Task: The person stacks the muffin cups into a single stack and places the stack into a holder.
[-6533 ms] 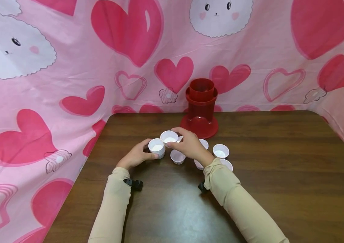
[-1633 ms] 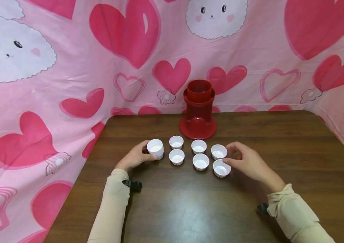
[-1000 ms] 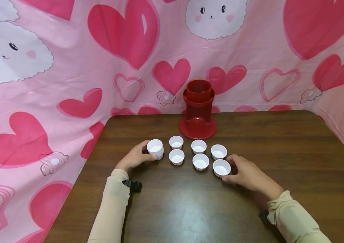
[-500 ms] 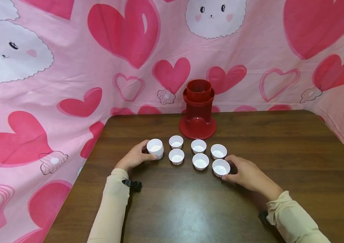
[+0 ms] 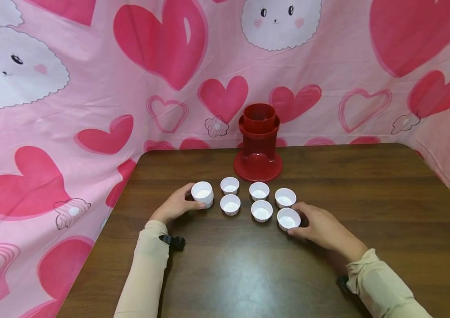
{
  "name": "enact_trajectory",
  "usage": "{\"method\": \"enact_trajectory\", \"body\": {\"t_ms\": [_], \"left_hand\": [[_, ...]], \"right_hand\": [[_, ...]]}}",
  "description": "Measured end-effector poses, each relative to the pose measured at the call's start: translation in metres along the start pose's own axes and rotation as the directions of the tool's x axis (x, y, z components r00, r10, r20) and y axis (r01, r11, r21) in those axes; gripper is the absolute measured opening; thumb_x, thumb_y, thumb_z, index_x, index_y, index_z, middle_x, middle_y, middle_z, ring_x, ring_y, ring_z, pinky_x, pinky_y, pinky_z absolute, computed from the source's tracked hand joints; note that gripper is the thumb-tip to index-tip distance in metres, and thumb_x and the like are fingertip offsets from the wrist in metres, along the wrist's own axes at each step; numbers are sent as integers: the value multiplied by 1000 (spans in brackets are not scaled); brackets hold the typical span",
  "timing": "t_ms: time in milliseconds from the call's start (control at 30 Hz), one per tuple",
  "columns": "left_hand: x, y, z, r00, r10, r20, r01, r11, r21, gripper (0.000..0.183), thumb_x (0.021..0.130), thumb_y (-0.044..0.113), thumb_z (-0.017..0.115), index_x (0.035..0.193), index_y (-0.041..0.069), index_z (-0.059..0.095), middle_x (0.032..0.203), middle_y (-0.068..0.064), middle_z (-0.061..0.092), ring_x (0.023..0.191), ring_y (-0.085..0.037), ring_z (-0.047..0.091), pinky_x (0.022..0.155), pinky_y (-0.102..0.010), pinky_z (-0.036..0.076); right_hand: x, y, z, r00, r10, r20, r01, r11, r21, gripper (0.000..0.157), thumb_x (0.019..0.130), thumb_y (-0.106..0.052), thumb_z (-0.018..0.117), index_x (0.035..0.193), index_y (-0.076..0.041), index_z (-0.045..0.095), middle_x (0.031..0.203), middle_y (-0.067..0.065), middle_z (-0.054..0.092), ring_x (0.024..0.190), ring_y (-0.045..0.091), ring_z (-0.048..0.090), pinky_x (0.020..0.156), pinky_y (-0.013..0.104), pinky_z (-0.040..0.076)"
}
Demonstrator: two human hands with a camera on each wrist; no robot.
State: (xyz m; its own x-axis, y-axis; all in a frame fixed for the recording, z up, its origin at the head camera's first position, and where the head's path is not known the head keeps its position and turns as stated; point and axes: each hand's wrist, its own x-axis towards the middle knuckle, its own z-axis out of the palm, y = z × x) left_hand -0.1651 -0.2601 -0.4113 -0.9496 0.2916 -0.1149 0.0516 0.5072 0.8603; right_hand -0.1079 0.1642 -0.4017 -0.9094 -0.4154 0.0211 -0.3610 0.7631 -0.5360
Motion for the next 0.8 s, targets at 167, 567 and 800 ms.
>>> {"method": "enact_trajectory", "body": {"t_ms": [167,567,800], "left_hand": [[0,1,0,1000,-4,4,4,1000,6,67,84,20,84,141,5,52,131,-14,61,126,-33,51,107,-55,35],[0,2,0,1000,-13,-2,13,1000,2,67,83,19,85,141,6,53,131,-14,61,125,-32,51,107,-53,35],[0,0,0,1000,-18,-4,18,1000,-2,67,83,18,85,140,6,53,130,-14,62,124,-32,52,108,-53,35]], "right_hand": [[-1,0,0,1000,14,2,-14,1000,21,58,80,-33,87,125,-7,61,113,10,68,103,33,64,88,56,49],[-2,-5,-8,1000,-4,9,2,985,170,56,83,-27,85,128,-7,59,105,7,73,93,21,69,80,45,53],[-1,-12,-13,999,-8,-51,18,982,186,61,83,-25,86,133,-4,60,89,0,70,78,14,63,68,36,50]]}}
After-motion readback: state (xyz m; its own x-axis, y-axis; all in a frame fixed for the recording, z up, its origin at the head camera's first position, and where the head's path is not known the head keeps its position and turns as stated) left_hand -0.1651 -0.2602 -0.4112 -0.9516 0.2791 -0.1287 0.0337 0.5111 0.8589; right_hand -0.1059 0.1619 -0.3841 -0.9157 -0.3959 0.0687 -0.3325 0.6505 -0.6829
